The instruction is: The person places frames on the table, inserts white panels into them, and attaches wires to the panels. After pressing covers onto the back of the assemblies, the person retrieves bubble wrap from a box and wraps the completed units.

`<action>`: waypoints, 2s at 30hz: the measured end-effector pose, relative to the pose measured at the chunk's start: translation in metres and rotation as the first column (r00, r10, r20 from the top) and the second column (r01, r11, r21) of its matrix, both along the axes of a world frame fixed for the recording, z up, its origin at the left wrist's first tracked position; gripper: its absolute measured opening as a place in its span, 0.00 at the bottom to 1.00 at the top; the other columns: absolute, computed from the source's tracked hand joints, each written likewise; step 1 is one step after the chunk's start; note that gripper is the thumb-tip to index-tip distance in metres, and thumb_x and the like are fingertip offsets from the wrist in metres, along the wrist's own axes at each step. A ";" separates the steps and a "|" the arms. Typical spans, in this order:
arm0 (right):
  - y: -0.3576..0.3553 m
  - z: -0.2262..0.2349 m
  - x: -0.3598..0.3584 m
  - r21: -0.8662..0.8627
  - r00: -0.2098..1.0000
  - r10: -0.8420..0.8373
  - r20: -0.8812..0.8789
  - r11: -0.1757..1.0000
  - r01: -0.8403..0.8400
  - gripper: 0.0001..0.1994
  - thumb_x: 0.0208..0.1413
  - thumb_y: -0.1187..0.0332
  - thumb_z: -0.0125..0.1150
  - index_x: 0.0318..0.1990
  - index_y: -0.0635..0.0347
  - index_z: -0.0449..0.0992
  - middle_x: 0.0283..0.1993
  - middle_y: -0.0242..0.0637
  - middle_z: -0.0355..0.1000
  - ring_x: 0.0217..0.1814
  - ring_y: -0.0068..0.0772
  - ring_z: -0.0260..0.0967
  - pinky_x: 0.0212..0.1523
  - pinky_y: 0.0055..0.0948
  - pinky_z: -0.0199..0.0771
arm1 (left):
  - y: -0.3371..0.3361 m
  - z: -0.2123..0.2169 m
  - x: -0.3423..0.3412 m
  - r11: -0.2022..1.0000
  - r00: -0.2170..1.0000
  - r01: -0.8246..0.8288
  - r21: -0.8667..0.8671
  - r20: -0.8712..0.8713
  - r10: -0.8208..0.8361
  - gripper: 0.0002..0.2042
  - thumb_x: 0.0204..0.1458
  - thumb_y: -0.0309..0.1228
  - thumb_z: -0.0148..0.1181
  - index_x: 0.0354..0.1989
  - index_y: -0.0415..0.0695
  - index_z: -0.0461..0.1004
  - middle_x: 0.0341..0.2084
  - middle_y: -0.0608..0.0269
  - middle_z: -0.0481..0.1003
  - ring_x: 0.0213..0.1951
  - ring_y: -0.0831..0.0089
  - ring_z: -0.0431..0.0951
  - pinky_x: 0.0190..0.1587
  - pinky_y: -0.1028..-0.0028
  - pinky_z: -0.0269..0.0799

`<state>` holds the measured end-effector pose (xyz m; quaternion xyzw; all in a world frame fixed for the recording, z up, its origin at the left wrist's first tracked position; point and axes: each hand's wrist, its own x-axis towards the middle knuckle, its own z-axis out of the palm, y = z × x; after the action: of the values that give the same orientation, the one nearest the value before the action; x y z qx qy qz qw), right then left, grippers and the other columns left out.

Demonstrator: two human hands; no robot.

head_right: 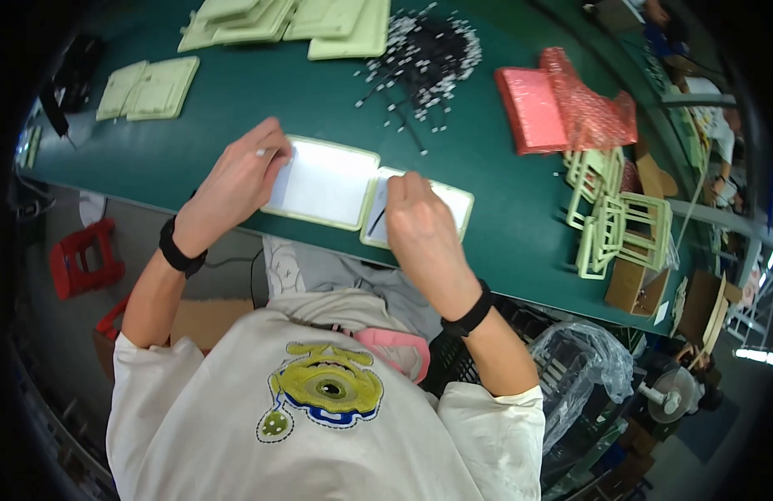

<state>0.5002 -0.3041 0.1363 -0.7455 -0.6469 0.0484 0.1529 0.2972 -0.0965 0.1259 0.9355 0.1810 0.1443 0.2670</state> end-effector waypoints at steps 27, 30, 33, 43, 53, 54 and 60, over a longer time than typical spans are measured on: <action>-0.102 0.079 0.156 0.025 0.766 -0.591 -0.253 0.788 0.616 0.15 0.61 0.68 0.73 0.51 0.68 0.82 0.40 0.52 0.84 0.40 0.50 0.84 0.45 0.41 0.83 | 0.007 0.005 0.009 0.954 0.997 0.060 -0.293 0.056 -0.045 0.05 0.58 0.16 0.65 0.40 0.36 0.77 0.34 0.56 0.74 0.31 0.65 0.76 0.35 0.70 0.74; -0.044 0.103 0.138 -0.046 0.895 -0.378 -0.235 0.925 0.378 0.16 0.61 0.67 0.72 0.51 0.68 0.82 0.39 0.52 0.84 0.41 0.51 0.84 0.45 0.42 0.82 | 0.004 0.005 0.007 0.939 1.000 0.030 -0.344 0.015 -0.026 0.05 0.59 0.17 0.65 0.42 0.36 0.78 0.37 0.55 0.75 0.34 0.62 0.78 0.38 0.67 0.76; 0.040 0.123 0.109 -0.048 0.979 -0.089 -0.181 0.996 0.082 0.17 0.61 0.66 0.71 0.51 0.69 0.81 0.38 0.51 0.83 0.43 0.54 0.83 0.46 0.46 0.81 | 0.004 -0.001 -0.001 0.974 1.000 0.028 -0.226 0.006 -0.027 0.05 0.61 0.19 0.64 0.44 0.36 0.78 0.39 0.53 0.75 0.37 0.58 0.80 0.41 0.64 0.78; 0.297 0.058 0.001 0.215 0.984 0.141 -0.109 0.970 -0.115 0.20 0.56 0.66 0.73 0.53 0.67 0.79 0.58 0.58 0.74 0.63 0.61 0.72 0.60 0.52 0.78 | -0.006 0.030 -0.007 0.959 0.987 0.000 -0.285 0.156 0.046 0.05 0.66 0.23 0.59 0.46 0.35 0.79 0.46 0.49 0.77 0.48 0.46 0.80 0.52 0.57 0.77; 0.335 0.047 0.007 0.284 0.916 0.252 0.310 0.895 -0.343 0.09 0.55 0.78 0.64 0.44 0.67 0.80 0.44 0.51 0.79 0.48 0.51 0.80 0.48 0.46 0.82 | -0.006 0.031 -0.007 0.844 0.958 0.058 -0.533 0.269 0.104 0.08 0.69 0.22 0.57 0.50 0.35 0.81 0.44 0.52 0.83 0.43 0.61 0.86 0.50 0.67 0.81; 0.330 0.050 0.015 0.386 0.932 0.238 0.274 0.860 -0.334 0.08 0.55 0.77 0.65 0.43 0.68 0.80 0.43 0.51 0.80 0.46 0.50 0.80 0.47 0.45 0.83 | -0.006 0.031 -0.006 0.834 0.955 0.071 -0.546 0.279 0.101 0.09 0.70 0.22 0.56 0.50 0.35 0.81 0.44 0.54 0.84 0.42 0.64 0.86 0.49 0.68 0.81; 0.265 0.090 0.067 0.302 0.424 0.199 -0.884 0.934 0.190 0.09 0.67 0.72 0.65 0.50 0.67 0.80 0.45 0.39 0.81 0.41 0.34 0.81 0.44 0.32 0.80 | -0.006 0.028 -0.002 0.696 0.930 0.120 -0.708 0.325 0.170 0.11 0.72 0.24 0.54 0.53 0.34 0.82 0.45 0.57 0.85 0.43 0.72 0.85 0.50 0.72 0.81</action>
<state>0.5673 -0.0390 0.2258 -0.5587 -0.4619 0.3231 0.6083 0.2954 -0.1024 0.1542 0.7101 0.1828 0.2374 0.6371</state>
